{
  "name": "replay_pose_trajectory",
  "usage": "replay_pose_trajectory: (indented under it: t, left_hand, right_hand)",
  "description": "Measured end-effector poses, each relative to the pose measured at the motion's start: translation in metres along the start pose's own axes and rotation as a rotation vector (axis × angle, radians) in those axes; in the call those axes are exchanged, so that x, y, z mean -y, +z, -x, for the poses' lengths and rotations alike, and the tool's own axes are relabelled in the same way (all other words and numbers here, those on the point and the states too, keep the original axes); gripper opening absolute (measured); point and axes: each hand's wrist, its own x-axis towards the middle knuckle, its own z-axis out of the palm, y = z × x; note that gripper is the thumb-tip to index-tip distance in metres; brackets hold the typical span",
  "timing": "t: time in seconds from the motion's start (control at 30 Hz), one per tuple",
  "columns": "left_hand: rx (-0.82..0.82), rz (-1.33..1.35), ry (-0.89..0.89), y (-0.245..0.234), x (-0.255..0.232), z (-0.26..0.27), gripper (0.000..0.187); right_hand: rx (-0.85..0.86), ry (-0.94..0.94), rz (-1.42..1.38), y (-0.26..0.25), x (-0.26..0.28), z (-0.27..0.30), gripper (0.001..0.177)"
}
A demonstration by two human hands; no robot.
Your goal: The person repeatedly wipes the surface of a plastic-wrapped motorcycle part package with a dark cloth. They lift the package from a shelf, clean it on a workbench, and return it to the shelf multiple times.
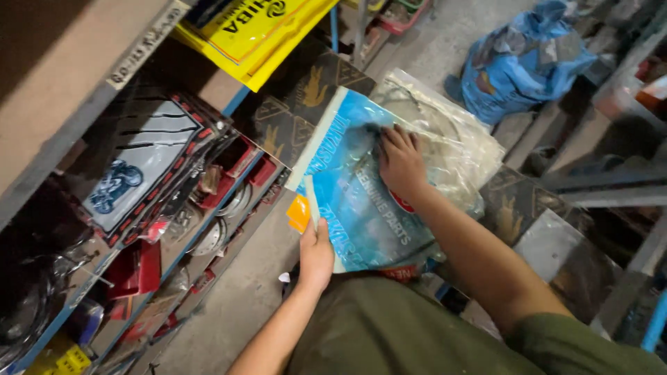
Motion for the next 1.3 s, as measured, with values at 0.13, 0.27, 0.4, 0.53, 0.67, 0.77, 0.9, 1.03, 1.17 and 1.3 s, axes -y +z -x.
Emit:
replay_pose_trajectory:
  t: [0.13,0.27,0.4,0.53,0.67,0.77,0.9,1.03,1.17,1.3]
  left_hand:
    - [-0.013,-0.028,0.037,-0.002,0.013,-0.019,0.042]
    - [-0.033,-0.099,0.117,0.000,0.021,-0.044,0.039]
    - [0.005,-0.033,0.149,0.002,0.016,-0.061,0.033]
    - [0.070,0.090,0.077,-0.001,-0.023,-0.058,0.034]
    - [0.492,0.154,-0.073,-0.022,0.015,-0.077,0.031]
    - [0.842,0.051,0.005,-0.034,0.035,-0.078,0.072]
    - [0.839,-0.609,-0.206,-0.030,0.038,-0.083,0.064]
    - [0.714,-0.623,-0.171,-0.027,0.063,-0.099,0.065]
    - [0.722,-0.488,-0.307,-0.030,0.038,-0.100,0.081]
    - [0.686,-0.062,-0.440,-0.030,-0.016,-0.084,0.072]
  right_hand:
    - [-0.107,-0.061,-0.043,0.018,0.032,0.011,0.044]
    - [-0.006,-0.302,-0.471,-0.038,0.112,0.038,0.046]
    - [0.043,-0.217,-0.492,-0.061,0.087,0.065,0.044]
    - [0.040,0.031,-0.101,-0.027,-0.015,0.111,0.038]
    - [0.322,0.714,0.053,-0.077,-0.016,0.106,0.052]
    - [0.074,0.567,-0.135,-0.028,0.004,0.132,0.037]
    - [-0.062,0.259,-0.568,-0.080,0.133,0.083,0.031]
    - [-0.054,0.209,-0.491,-0.094,0.132,0.095,0.040]
    - [-0.127,0.181,-0.303,-0.081,0.050,0.145,0.049]
    - [-0.008,0.624,-0.048,-0.103,0.042,0.144,0.040]
